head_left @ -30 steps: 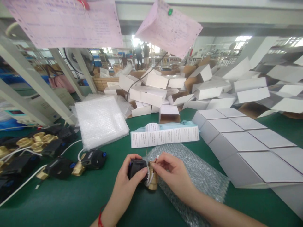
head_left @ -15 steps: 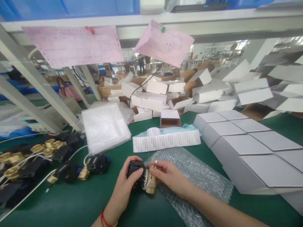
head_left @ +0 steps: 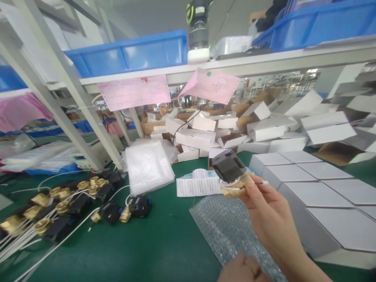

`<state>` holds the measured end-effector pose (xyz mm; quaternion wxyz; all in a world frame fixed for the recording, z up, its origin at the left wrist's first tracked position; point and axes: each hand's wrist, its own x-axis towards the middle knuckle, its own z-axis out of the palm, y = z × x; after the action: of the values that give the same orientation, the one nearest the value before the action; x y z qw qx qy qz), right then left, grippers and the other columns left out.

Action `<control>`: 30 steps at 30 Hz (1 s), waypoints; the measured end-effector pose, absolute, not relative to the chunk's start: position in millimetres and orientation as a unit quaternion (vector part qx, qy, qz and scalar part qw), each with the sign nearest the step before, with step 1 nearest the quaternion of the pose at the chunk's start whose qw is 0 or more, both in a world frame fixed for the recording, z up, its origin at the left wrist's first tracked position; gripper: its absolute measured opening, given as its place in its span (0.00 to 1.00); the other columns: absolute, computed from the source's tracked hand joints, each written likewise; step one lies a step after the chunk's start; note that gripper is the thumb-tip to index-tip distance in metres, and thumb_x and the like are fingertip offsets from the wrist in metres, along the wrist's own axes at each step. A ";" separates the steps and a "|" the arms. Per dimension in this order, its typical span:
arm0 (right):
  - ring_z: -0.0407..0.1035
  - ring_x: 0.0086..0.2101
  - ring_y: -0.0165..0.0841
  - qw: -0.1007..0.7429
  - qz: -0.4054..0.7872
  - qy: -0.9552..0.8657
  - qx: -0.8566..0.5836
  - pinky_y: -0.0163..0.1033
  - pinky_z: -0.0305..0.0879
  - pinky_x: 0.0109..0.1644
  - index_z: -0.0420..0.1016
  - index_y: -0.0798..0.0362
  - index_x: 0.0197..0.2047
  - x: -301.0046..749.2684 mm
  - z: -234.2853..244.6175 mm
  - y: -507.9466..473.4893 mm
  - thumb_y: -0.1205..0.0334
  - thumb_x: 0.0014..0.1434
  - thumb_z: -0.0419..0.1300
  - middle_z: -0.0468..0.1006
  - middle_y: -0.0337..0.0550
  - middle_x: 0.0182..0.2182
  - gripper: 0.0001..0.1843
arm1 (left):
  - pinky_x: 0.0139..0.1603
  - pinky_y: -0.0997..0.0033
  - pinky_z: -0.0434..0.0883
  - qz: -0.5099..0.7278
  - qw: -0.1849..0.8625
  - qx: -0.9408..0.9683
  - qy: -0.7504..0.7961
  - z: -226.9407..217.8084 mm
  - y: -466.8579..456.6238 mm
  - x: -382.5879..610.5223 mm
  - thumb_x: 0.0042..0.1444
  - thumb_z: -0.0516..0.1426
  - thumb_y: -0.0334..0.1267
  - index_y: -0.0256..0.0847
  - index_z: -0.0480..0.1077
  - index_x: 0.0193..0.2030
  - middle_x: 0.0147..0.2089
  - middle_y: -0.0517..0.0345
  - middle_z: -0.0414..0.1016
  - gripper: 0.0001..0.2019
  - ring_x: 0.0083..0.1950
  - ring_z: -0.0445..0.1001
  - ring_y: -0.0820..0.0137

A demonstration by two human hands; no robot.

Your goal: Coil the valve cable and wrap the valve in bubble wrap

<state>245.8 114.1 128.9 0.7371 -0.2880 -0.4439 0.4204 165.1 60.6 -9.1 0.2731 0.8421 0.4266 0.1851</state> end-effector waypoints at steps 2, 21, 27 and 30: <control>0.76 0.44 0.38 0.735 0.405 -0.446 -0.310 0.32 0.77 0.47 0.85 0.48 0.46 257.2 129.2 101.5 0.44 0.61 0.77 0.80 0.46 0.46 0.18 | 0.22 0.67 0.56 0.168 0.245 0.846 0.443 -25.2 58.0 176.7 0.50 0.63 0.31 0.42 0.74 0.29 0.35 0.46 0.78 0.03 0.35 0.76 0.57; 0.77 0.36 0.41 0.531 0.187 -0.665 -0.490 0.32 0.75 0.36 0.82 0.45 0.43 307.5 86.8 2.2 0.54 0.68 0.66 0.81 0.43 0.39 0.05 | 0.34 0.71 0.60 0.277 0.378 0.710 0.525 52.4 33.5 69.6 0.61 0.55 0.41 0.40 0.72 0.28 0.30 0.57 0.70 0.12 0.33 0.68 0.68; 0.78 0.36 0.40 0.607 0.269 -0.548 -0.509 0.30 0.77 0.39 0.83 0.45 0.48 321.3 67.6 -7.8 0.52 0.68 0.68 0.82 0.44 0.41 0.10 | 0.38 0.68 0.60 0.205 0.433 0.728 0.491 61.8 29.3 81.4 0.60 0.52 0.40 0.40 0.70 0.26 0.30 0.56 0.73 0.13 0.35 0.69 0.65; 0.78 0.40 0.42 0.619 0.311 -0.536 -0.483 0.31 0.78 0.41 0.83 0.45 0.50 325.3 61.0 -11.0 0.54 0.68 0.70 0.81 0.47 0.45 0.10 | 0.38 0.67 0.60 0.174 0.426 0.735 0.498 71.3 28.8 85.9 0.63 0.49 0.42 0.40 0.70 0.27 0.29 0.55 0.73 0.16 0.35 0.70 0.64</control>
<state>325.3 -11.0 61.0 0.6188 -0.4828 -0.5361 0.3109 85.9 28.8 71.3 0.4257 0.7352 0.4979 0.1743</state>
